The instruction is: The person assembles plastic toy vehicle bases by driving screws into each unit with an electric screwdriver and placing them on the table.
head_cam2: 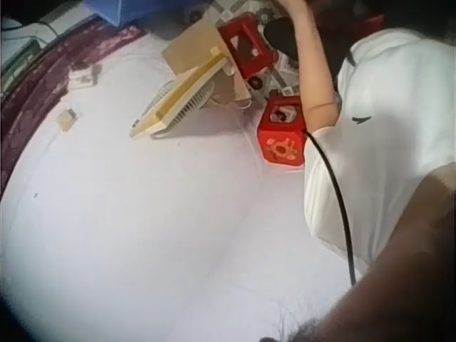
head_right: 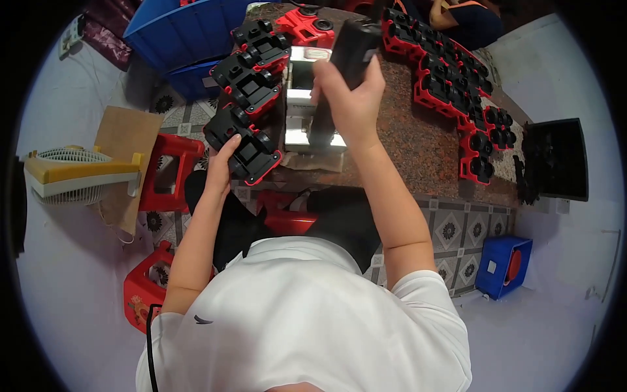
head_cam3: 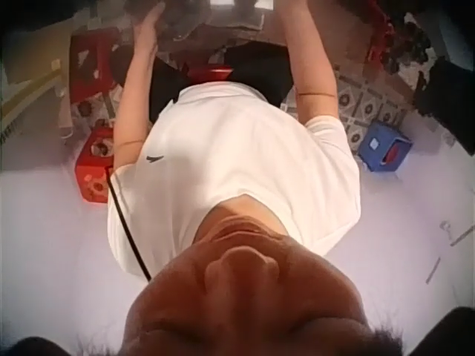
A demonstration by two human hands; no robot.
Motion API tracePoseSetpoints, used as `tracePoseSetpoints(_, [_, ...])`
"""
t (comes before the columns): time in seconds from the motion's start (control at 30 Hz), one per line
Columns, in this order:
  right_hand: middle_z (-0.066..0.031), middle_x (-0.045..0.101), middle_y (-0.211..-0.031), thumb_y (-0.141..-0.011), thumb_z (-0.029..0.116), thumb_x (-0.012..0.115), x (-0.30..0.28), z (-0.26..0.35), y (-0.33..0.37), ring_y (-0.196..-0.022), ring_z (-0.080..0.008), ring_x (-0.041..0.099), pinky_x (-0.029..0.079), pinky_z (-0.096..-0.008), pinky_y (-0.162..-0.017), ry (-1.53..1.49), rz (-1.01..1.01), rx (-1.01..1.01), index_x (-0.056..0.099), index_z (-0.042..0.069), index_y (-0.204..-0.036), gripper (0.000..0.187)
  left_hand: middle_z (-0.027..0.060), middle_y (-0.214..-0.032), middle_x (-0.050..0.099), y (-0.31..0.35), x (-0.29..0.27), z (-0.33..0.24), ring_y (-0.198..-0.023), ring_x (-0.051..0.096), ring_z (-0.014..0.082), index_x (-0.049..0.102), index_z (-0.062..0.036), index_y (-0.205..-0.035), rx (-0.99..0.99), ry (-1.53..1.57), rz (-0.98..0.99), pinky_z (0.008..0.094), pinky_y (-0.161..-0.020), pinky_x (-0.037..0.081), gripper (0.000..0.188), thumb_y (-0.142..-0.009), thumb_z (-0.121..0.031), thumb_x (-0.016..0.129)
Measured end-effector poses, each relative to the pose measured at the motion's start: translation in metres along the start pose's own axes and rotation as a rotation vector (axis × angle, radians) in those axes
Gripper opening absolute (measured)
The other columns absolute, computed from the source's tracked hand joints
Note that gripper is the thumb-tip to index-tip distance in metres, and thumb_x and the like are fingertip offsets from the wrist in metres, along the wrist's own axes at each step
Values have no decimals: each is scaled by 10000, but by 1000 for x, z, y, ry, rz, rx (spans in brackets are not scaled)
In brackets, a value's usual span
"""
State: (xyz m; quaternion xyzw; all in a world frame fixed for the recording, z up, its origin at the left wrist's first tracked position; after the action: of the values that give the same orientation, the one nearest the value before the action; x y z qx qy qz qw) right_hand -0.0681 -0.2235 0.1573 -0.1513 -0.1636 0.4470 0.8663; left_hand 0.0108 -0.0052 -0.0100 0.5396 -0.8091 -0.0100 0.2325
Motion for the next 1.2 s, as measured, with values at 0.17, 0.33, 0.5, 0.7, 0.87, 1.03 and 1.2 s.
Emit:
tracePoseSetpoints(0.17, [-118, 567, -741, -893, 183, 562, 52, 18, -11, -591, -189, 572, 528, -332, -531, -280, 3, -281, 409, -15, -1071, 307, 72, -1121, 527, 0, 1, 5, -1006, 541, 166, 391, -77, -1250, -14, 61, -22, 301, -876, 442, 595, -757, -171, 712])
tracePoseSetpoints(0.33, [-39, 574, -747, -768, 6, 712, 108, -11, -27, -595, -85, 548, 465, -213, -534, -299, 80, -493, 392, 11, -1060, 433, 78, -1127, 520, -2, 0, 5, -1056, 514, 190, 393, -51, -1231, -48, 40, -54, 317, -915, 403, 618, -732, -202, 724])
tracePoseSetpoints(0.5, [-52, 571, -765, -793, 7, 674, 124, -33, -29, -606, -105, 569, 482, -234, -563, -182, 98, -501, 405, 14, -1017, 349, 89, -1145, 511, -6, 0, 5, -1080, 495, 182, 387, -29, -1227, 60, 64, 13, 310, -948, 376, 621, -726, -190, 717])
tracePoseSetpoints(0.7, [-24, 557, -775, -752, -5, 719, 128, -35, -34, -643, -93, 566, 473, -218, -584, -199, 115, -456, 423, 15, -1031, 408, 92, -1145, 513, -8, -4, 10, -1077, 498, 182, 381, -15, -1231, 112, 23, -37, 313, -948, 379, 652, -713, -207, 728])
tracePoseSetpoints(0.87, [-10, 559, -768, -738, 20, 741, 129, -44, -37, -660, -90, 567, 470, -216, -602, -165, 102, -422, 435, 21, -1041, 431, 87, -1134, 523, -11, -5, 13, -1064, 507, 186, 386, -29, -1225, 117, -15, -59, 313, -944, 385, 654, -706, -216, 738])
tracePoseSetpoints(1.03, [-22, 578, -798, -731, 60, 753, 140, -52, -42, -679, -90, 565, 469, -219, -613, -53, 133, -342, 440, 16, -1042, 443, 84, -1133, 526, -8, -5, 11, -1061, 507, 183, 381, -33, -1235, 63, 9, -66, 311, -949, 380, 661, -708, -208, 738])
tracePoseSetpoints(1.2, [-31, 598, -806, -720, 81, 764, 145, -49, -40, -676, -98, 568, 475, -233, -616, -103, 147, -270, 451, 10, -1031, 447, 85, -1136, 525, -6, -4, 7, -1067, 502, 183, 373, -32, -1250, 59, 2, -66, 314, -959, 372, 674, -707, -192, 739])
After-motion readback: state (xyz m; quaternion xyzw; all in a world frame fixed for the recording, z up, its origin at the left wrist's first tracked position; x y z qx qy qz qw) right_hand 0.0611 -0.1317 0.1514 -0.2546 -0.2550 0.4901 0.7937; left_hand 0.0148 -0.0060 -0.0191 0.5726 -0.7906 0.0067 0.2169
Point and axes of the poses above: each hand's wrist, its own y-axis away from the middle knuckle, its own x-axis out of the palm, z = x × y, the point moved 4 cm from there along -y, towards the middle knuckle
